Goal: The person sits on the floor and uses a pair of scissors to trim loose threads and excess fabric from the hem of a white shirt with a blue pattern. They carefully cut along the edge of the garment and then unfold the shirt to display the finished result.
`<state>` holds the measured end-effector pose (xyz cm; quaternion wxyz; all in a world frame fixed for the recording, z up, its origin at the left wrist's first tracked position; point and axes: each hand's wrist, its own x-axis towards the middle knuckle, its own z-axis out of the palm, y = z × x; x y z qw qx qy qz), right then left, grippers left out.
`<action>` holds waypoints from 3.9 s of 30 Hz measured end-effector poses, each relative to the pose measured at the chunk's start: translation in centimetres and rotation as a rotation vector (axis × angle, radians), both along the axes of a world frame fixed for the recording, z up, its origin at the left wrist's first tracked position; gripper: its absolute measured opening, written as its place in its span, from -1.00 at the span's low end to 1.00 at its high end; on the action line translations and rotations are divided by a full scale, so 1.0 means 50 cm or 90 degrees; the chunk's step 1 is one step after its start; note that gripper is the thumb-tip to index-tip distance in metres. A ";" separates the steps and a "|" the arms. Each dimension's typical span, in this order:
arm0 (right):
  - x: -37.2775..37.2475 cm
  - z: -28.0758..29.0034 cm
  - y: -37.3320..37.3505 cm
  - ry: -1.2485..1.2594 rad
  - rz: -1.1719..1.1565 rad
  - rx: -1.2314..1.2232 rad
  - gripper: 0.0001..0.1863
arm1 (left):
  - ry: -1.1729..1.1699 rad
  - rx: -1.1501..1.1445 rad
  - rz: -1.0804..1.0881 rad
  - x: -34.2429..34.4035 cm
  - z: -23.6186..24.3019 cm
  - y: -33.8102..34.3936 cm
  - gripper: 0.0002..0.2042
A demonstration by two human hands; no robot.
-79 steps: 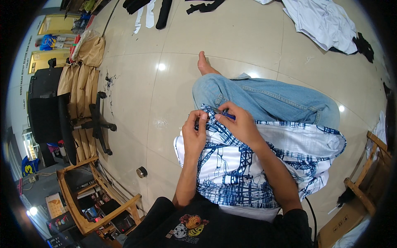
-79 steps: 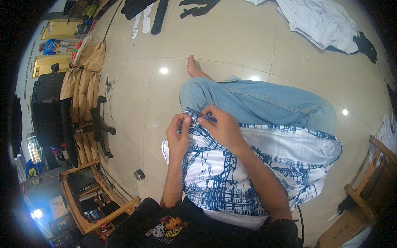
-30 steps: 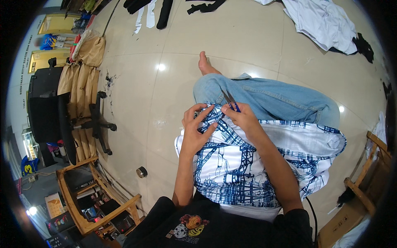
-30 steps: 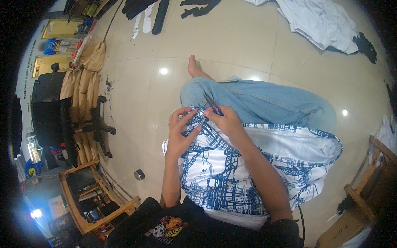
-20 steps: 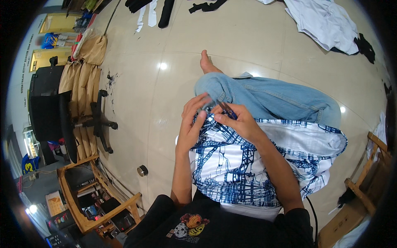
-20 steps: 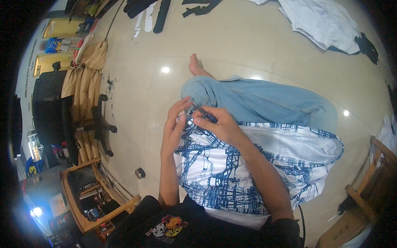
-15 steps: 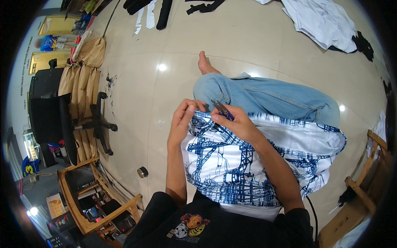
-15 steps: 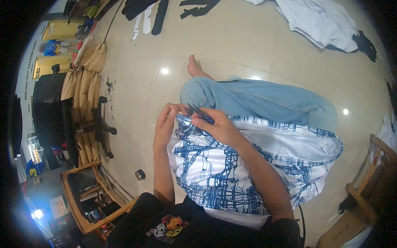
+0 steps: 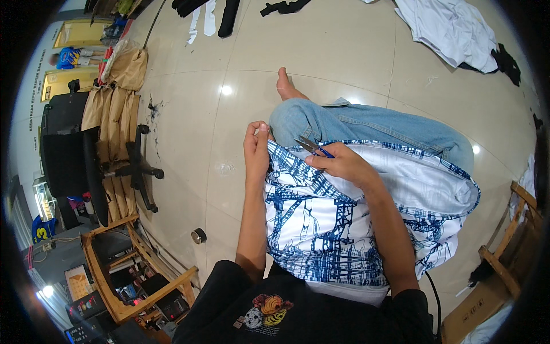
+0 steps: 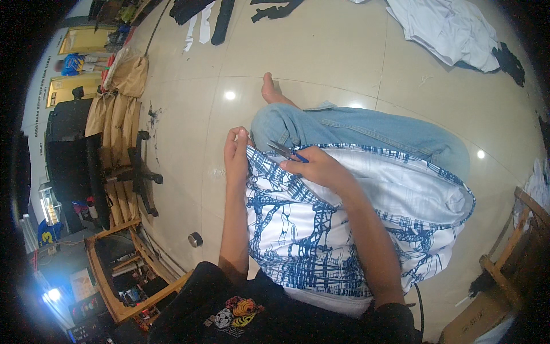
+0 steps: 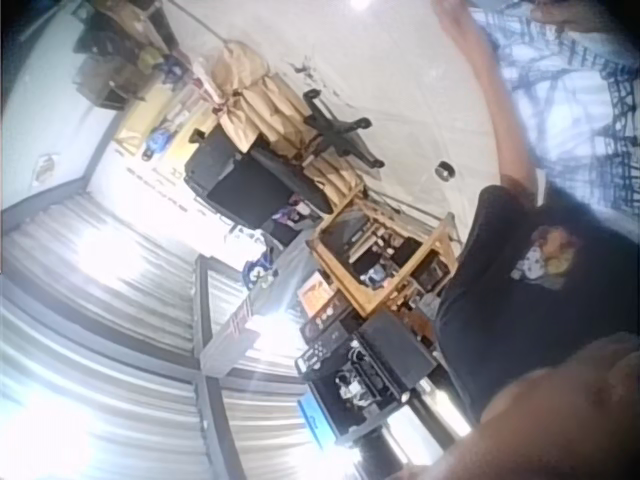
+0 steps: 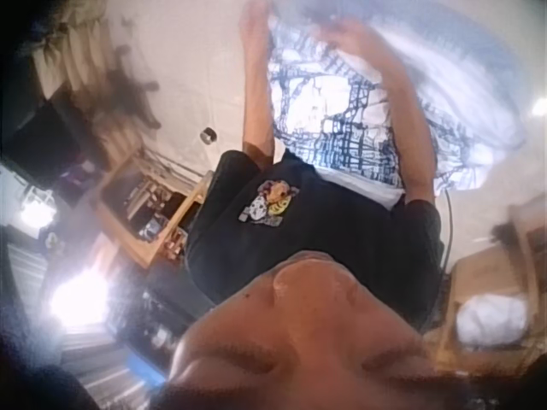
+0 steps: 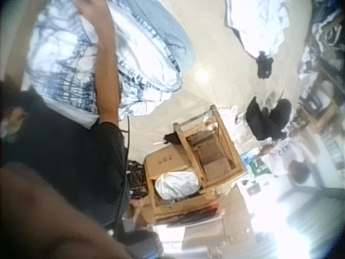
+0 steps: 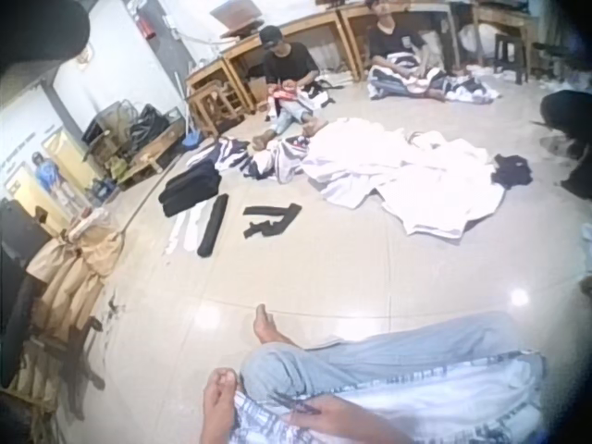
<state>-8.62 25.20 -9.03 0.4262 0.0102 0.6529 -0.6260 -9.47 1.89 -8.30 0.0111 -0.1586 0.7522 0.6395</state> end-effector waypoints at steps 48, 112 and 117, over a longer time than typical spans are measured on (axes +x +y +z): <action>-0.016 0.018 0.030 0.083 -0.431 -0.186 -0.73 | 0.198 -0.210 0.107 0.119 0.083 0.066 -0.78; 0.012 0.056 -0.018 0.195 -0.319 -0.254 -0.81 | -0.006 0.053 -0.193 0.085 0.136 0.078 -0.77; 0.020 0.052 -0.009 0.293 -0.273 -0.164 -0.82 | -0.023 -0.172 -0.273 0.087 0.165 0.107 -0.76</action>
